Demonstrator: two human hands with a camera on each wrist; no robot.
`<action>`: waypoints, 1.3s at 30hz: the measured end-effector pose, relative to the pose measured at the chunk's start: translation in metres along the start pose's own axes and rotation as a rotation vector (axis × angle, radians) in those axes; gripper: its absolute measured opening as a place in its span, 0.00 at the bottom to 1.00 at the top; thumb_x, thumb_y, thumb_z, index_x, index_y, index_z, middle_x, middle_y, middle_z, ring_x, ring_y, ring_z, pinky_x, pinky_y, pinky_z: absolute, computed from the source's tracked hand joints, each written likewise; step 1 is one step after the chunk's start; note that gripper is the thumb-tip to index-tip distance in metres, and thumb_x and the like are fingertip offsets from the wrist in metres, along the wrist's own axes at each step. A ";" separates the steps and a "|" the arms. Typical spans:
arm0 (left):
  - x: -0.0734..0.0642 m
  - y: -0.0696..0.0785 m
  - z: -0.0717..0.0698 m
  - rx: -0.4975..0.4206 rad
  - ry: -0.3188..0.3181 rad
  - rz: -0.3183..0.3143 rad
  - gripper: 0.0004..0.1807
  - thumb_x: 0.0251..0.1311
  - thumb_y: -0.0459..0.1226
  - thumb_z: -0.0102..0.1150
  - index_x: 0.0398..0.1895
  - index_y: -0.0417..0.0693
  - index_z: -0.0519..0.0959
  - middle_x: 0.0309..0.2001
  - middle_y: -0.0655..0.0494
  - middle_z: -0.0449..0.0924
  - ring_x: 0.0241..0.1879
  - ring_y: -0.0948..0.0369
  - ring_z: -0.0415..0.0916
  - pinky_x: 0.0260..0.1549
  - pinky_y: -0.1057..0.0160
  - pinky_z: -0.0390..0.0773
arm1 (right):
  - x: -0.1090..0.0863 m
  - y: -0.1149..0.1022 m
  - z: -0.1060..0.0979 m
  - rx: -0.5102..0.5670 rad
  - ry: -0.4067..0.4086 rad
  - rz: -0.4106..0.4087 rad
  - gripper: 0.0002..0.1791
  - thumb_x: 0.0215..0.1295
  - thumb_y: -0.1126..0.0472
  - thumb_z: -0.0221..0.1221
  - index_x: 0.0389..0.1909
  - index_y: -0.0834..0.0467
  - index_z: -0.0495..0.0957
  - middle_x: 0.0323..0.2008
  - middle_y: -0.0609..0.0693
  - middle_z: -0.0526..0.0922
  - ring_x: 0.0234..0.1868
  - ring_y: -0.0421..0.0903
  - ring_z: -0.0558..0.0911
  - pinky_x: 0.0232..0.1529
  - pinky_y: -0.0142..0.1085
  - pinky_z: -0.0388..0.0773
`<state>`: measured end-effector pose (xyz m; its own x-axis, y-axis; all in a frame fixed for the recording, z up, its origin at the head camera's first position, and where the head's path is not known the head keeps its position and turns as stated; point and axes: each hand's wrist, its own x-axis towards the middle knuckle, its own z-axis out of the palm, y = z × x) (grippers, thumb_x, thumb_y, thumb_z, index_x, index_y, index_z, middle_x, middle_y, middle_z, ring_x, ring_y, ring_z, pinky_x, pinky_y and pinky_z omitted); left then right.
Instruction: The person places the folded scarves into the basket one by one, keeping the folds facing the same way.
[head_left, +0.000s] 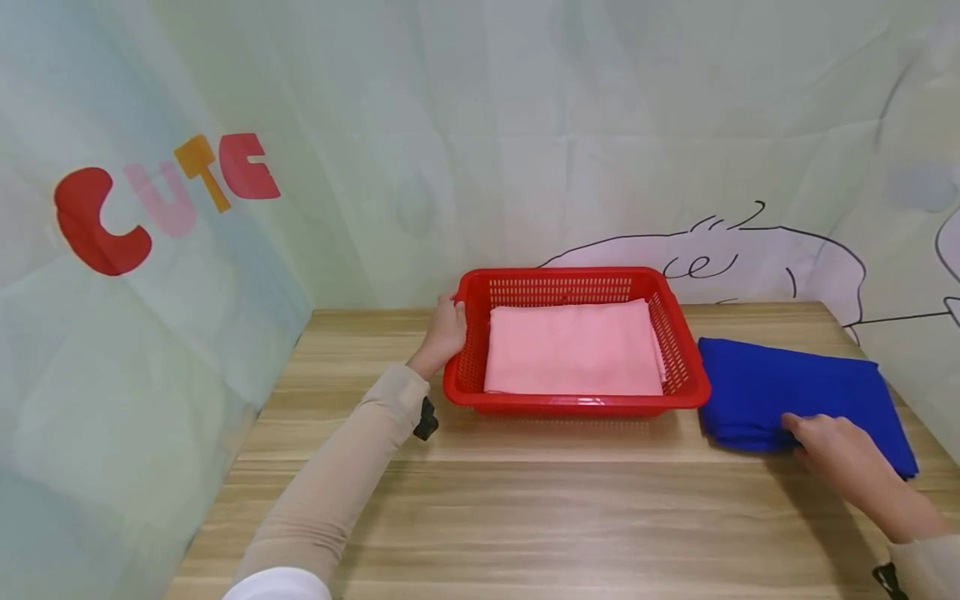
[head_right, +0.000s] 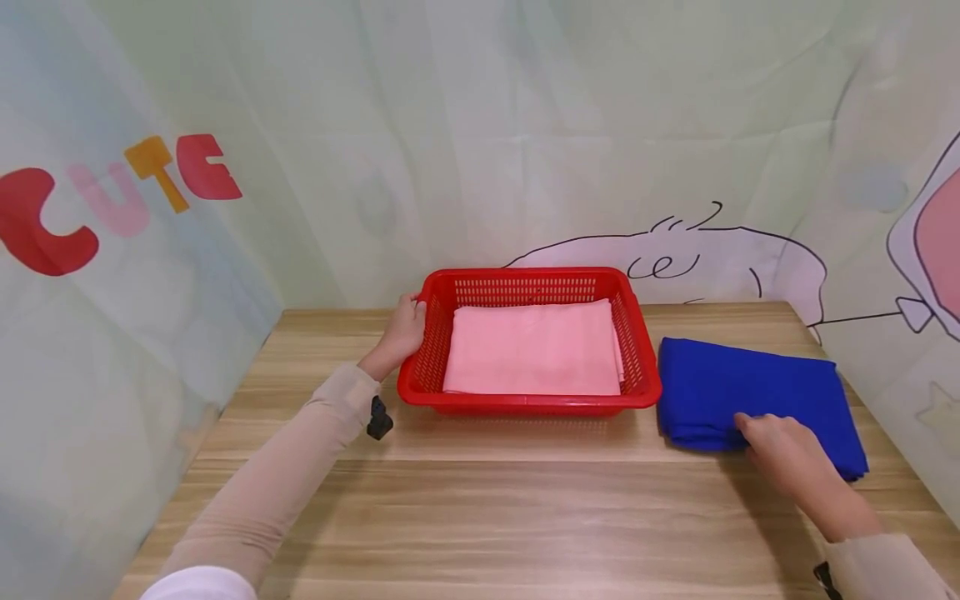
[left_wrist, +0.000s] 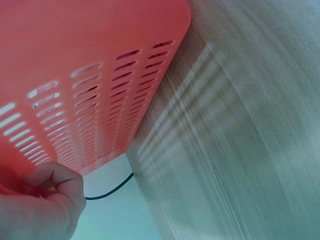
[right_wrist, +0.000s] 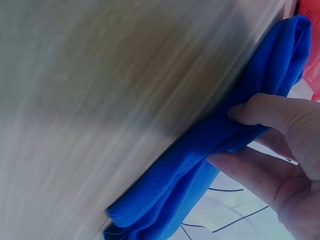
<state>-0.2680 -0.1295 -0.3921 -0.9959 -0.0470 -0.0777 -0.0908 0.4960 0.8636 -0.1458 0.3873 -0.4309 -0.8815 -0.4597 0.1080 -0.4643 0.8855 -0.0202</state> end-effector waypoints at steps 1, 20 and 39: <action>0.000 0.000 0.000 -0.001 -0.001 0.002 0.26 0.81 0.39 0.35 0.75 0.37 0.49 0.58 0.36 0.69 0.50 0.45 0.78 0.45 0.48 0.84 | -0.001 -0.001 0.000 -0.001 0.000 0.002 0.16 0.41 0.76 0.71 0.28 0.62 0.75 0.20 0.56 0.79 0.19 0.57 0.78 0.17 0.52 0.74; 0.000 -0.002 -0.001 0.021 0.001 0.004 0.26 0.81 0.39 0.32 0.74 0.36 0.48 0.54 0.34 0.71 0.46 0.44 0.80 0.43 0.48 0.85 | -0.010 -0.006 0.001 -0.017 -0.030 0.027 0.17 0.40 0.75 0.72 0.25 0.60 0.73 0.19 0.55 0.78 0.18 0.56 0.77 0.16 0.52 0.73; 0.000 0.000 -0.001 0.000 0.000 0.004 0.26 0.81 0.39 0.35 0.74 0.37 0.49 0.56 0.36 0.70 0.48 0.45 0.78 0.44 0.48 0.84 | -0.022 -0.013 0.000 -0.016 -0.019 0.023 0.19 0.38 0.76 0.72 0.25 0.59 0.72 0.19 0.53 0.78 0.17 0.54 0.76 0.15 0.51 0.73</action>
<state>-0.2680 -0.1299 -0.3913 -0.9962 -0.0452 -0.0746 -0.0872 0.4958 0.8641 -0.1200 0.3860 -0.4331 -0.8934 -0.4403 0.0892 -0.4426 0.8967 -0.0068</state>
